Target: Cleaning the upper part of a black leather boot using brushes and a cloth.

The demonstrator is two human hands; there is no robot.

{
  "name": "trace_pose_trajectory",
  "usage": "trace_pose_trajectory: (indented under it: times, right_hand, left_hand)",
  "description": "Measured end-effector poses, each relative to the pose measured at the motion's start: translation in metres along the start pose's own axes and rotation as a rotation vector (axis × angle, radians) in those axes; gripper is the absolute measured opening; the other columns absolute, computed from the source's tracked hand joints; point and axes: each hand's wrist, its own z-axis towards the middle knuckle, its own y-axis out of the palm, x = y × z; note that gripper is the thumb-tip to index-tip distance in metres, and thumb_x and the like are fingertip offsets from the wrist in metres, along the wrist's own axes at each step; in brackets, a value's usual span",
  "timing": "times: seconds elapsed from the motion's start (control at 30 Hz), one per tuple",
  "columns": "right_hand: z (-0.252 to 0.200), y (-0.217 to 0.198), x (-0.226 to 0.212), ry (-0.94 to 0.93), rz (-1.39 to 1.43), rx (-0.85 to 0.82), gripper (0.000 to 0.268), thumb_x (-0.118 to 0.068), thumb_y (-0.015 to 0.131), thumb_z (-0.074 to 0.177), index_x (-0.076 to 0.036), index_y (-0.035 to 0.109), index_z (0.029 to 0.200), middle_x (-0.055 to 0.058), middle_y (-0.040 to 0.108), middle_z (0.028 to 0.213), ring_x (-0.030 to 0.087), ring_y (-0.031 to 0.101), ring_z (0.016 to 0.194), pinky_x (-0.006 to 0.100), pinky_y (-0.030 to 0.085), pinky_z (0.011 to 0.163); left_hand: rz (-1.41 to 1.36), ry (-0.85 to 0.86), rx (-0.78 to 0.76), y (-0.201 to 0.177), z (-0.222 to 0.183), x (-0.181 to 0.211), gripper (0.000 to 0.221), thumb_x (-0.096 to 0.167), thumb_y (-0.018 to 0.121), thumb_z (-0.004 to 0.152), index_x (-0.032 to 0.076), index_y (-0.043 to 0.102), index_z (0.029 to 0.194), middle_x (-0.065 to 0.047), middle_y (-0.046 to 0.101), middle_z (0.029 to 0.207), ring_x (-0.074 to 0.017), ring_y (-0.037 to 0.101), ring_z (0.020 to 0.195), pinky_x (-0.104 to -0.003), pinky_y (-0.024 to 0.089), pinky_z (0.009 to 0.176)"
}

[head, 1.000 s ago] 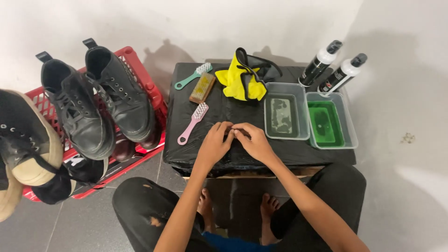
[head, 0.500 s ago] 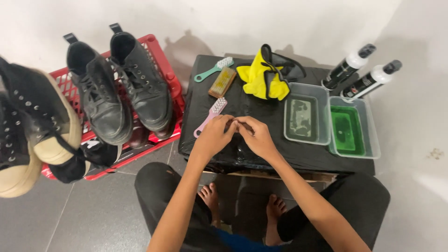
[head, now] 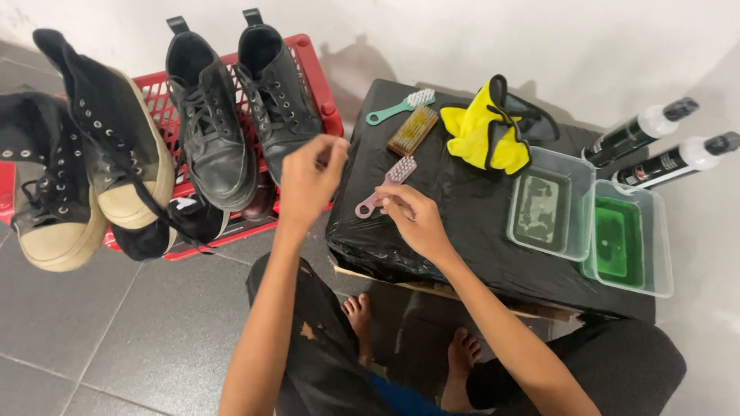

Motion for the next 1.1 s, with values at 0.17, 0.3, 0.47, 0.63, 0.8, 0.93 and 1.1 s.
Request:
trace_pose_trajectory:
  times: [0.17,0.3,0.47,0.63,0.8,0.93,1.1]
  right_hand:
    - [0.006,0.016,0.005,0.003,0.008,-0.007,0.025,-0.007,0.059,0.101,0.001,0.070,0.121,0.019,0.072,0.109,0.032,0.073,0.103,0.042,0.064,0.085]
    - [0.013,0.035,0.007,-0.013,0.041,-0.030,0.025,-0.006,0.060,0.100,0.000,0.071,0.122,0.017,0.072,0.107,0.031,0.073,0.103,0.040,0.065,0.083]
    - [0.019,0.047,0.003,-0.048,0.060,-0.053,0.023,-0.007,0.059,0.101,0.000,0.071,0.119,0.016,0.072,0.106,0.031,0.073,0.102,0.040,0.064,0.083]
    - [0.019,0.052,0.002,-0.052,0.049,-0.056,0.023,-0.007,0.058,0.102,-0.001,0.072,0.120,0.016,0.072,0.107,0.030,0.073,0.102,0.040,0.064,0.083]
    - [0.021,0.056,0.006,-0.036,0.046,-0.066,0.023,-0.005,0.058,0.101,0.000,0.071,0.120,0.017,0.072,0.107,0.029,0.073,0.102,0.040,0.064,0.082]
    - [0.020,0.058,0.002,-0.008,0.034,-0.069,0.024,-0.006,0.058,0.101,0.001,0.071,0.120,0.017,0.072,0.106,0.029,0.073,0.101,0.040,0.064,0.083]
    - [0.019,0.055,0.006,-0.015,0.025,-0.066,0.024,-0.006,0.057,0.102,-0.001,0.071,0.120,0.016,0.072,0.107,0.029,0.073,0.103,0.041,0.064,0.084]
  left_hand:
    - [-0.040,-0.102,0.065,-0.016,0.007,-0.024,0.020,0.024,0.059,0.100,0.014,0.074,0.091,-0.005,0.073,0.074,-0.0245,0.072,0.073,-0.037,0.057,0.070]
    - [-0.017,-0.094,0.201,-0.023,0.005,-0.039,0.021,0.022,0.060,0.102,0.014,0.075,0.090,-0.003,0.072,0.074,-0.0211,0.070,0.073,-0.034,0.056,0.068]
    - [0.357,-0.013,0.535,-0.037,0.007,-0.074,0.009,0.016,0.073,0.090,0.015,0.069,0.098,-0.004,0.062,0.092,-0.0294,0.057,0.097,-0.045,0.052,0.077]
    - [0.679,-0.388,0.565,-0.035,0.007,-0.129,0.076,0.031,0.087,0.073,0.019,0.045,0.135,-0.012,0.036,0.136,-0.0405,0.033,0.122,-0.055,0.034,0.099]
    - [0.635,-0.698,0.335,-0.035,0.011,-0.150,0.113,0.034,0.092,0.072,0.025,0.017,0.156,-0.026,0.025,0.152,-0.0508,0.028,0.136,-0.062,0.028,0.106]
    - [0.613,-0.786,0.314,-0.041,0.017,-0.144,0.117,0.035,0.093,0.073,0.030,0.012,0.157,-0.032,0.031,0.151,-0.0536,0.037,0.133,-0.061,0.032,0.105]
    - [0.667,-0.749,0.428,-0.041,0.015,-0.153,0.143,0.038,0.098,0.062,0.020,-0.002,0.162,-0.023,0.044,0.140,-0.0457,0.045,0.129,-0.058,0.041,0.101]
